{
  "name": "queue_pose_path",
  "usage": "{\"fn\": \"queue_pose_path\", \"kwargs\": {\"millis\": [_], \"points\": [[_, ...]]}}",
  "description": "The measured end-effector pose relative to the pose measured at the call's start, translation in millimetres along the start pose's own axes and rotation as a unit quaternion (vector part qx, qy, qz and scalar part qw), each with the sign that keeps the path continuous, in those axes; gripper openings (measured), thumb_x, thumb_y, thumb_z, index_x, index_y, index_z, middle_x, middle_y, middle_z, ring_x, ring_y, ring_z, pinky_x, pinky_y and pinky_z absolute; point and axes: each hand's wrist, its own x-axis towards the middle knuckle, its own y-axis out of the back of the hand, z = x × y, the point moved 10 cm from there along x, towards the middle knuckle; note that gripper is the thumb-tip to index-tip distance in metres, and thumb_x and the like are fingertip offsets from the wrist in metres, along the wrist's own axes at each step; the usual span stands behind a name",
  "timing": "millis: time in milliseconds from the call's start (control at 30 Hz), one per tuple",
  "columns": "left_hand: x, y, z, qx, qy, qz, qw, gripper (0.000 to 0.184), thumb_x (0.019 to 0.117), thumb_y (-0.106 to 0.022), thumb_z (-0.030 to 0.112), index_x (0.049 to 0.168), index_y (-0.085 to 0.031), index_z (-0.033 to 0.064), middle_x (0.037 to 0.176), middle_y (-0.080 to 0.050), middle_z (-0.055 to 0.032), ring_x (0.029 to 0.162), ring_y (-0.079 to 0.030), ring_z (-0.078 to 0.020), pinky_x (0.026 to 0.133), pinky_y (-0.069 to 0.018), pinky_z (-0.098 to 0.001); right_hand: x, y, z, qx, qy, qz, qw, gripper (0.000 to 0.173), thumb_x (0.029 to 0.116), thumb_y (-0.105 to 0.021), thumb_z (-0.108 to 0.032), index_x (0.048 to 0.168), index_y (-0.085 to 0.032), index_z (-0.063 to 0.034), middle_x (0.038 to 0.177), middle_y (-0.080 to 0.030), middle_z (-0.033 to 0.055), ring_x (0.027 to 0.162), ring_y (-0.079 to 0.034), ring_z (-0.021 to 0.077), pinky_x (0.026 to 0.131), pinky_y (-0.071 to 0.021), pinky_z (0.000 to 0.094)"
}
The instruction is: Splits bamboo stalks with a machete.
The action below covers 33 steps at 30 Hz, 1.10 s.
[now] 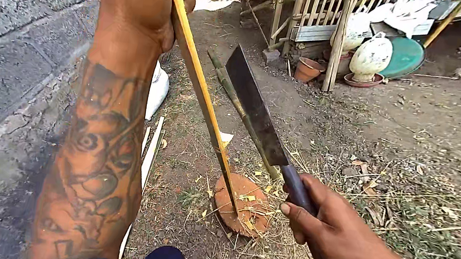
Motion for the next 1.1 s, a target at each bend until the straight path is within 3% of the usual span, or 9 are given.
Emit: {"fn": "queue_pose_path", "kwargs": {"millis": [233,367,433,633,800,867,967,1033,1100], "points": [[-27.7,-19.8,37.1,0.079,-0.039,0.085,0.992,0.04,0.0924,-0.048,-0.005,0.06,-0.04,0.0172,0.049,-0.039,0.0054,0.04,-0.036,-0.0047,0.041,-0.0328,-0.0186,-43.2,34.6,-94.9,-0.102,0.184,0.132,0.969,0.027,0.0954,-0.056,-0.033,0.112,-0.054,-0.0113,0.069,-0.056,-0.0106,0.05,-0.055,-0.0022,0.043,-0.051,0.0203],[-42.2,-34.6,52.8,0.077,-0.07,0.096,0.99,0.037,0.0897,-0.056,-0.001,0.06,-0.044,0.0175,0.049,-0.042,0.005,0.04,-0.038,-0.0053,0.04,-0.0341,-0.0202,-31.0,-11.8,-28.6,-0.155,-0.03,-0.138,0.978,0.027,0.097,-0.058,-0.022,0.12,-0.05,-0.0109,0.077,-0.056,0.0027,0.062,-0.058,0.0173,0.058,-0.0502,0.0391],[-49.7,-41.5,58.2,0.058,-0.08,0.09,0.991,0.037,0.0886,-0.058,0.0,0.06,-0.044,0.0176,0.049,-0.041,0.0059,0.041,-0.035,-0.0045,0.04,-0.0317,-0.0203,-35.0,-5.7,-18.6,-0.122,-0.061,-0.173,0.975,0.023,0.0955,-0.059,-0.023,0.116,-0.052,-0.0146,0.075,-0.058,0.0014,0.055,-0.059,0.0152,0.052,-0.0533,0.0361],[-59.5,-56.9,68.3,0.054,-0.082,0.092,0.991,0.037,0.087,-0.059,-0.002,0.06,-0.043,0.018,0.049,-0.04,0.0064,0.041,-0.038,-0.0042,0.041,-0.0354,-0.0195,-58.7,47.8,-71.1,-0.105,0.128,0.046,0.985,0.019,0.09,-0.056,-0.031,0.104,-0.055,-0.0186,0.064,-0.052,-0.0128,0.048,-0.051,-0.0023,0.042,-0.0456,0.0201],[-64.1,-59.0,71.2,0.054,-0.08,0.081,0.992,0.036,0.0889,-0.055,-0.003,0.061,-0.043,0.0165,0.048,-0.041,0.0054,0.04,-0.037,-0.0044,0.04,-0.035,-0.0187,-41.4,-21.2,34.0,-0.087,-0.121,-0.205,0.967,0.02,0.0964,-0.058,-0.017,0.115,-0.053,-0.0101,0.077,-0.059,0.006,0.056,-0.06,0.0185,0.054,-0.0543,0.0395],[-68.7,-51.8,74.6,0.056,-0.081,0.082,0.992,0.032,0.0922,-0.051,-0.001,0.066,-0.046,0.0169,0.051,-0.044,0.0055,0.041,-0.04,-0.0041,0.041,-0.0373,-0.0182,-47.9,-12.0,41.9,-0.084,-0.142,-0.2,0.966,0.02,0.0968,-0.059,-0.019,0.115,-0.055,-0.0115,0.078,-0.06,0.0061,0.056,-0.061,0.0188,0.054,-0.0561,0.0401],[-69.1,-33.0,69.0,0.091,-0.057,0.093,0.99,0.035,0.0962,-0.045,0.002,0.065,-0.047,0.0186,0.051,-0.045,0.0067,0.043,-0.041,-0.0032,0.043,-0.0391,-0.0172,-54.7,20.3,-6.9,-0.103,-0.018,-0.09,0.99,0.021,0.0908,-0.058,-0.024,0.11,-0.057,-0.0151,0.069,-0.056,-0.0028,0.051,-0.056,0.0097,0.048,-0.051,0.0328],[-69.1,8.6,38.2,0.146,-0.013,0.092,0.985,0.033,0.0924,-0.05,-0.001,0.068,-0.05,0.0199,0.056,-0.053,0.0082,0.048,-0.051,-0.0022,0.047,-0.0456,-0.0173,-60.7,24.8,-36.3,-0.109,0.08,-0.016,0.991,0.014,0.0897,-0.057,-0.025,0.101,-0.056,-0.0166,0.062,-0.051,-0.0096,0.049,-0.05,0.0013,0.044,-0.0437,0.0238],[-62.4,84.0,-17.4,0.164,0.053,0.107,0.979,0.022,0.097,-0.055,0.002,0.08,-0.059,0.0153,0.07,-0.062,0.0058,0.061,-0.06,-0.0031,0.056,-0.0537,-0.021,-55.9,0.6,-30.2,-0.133,0.078,-0.054,0.987,0.017,0.0912,-0.057,-0.023,0.105,-0.056,-0.0138,0.065,-0.052,-0.0063,0.054,-0.052,0.0059,0.049,-0.0443,0.0268]]}}
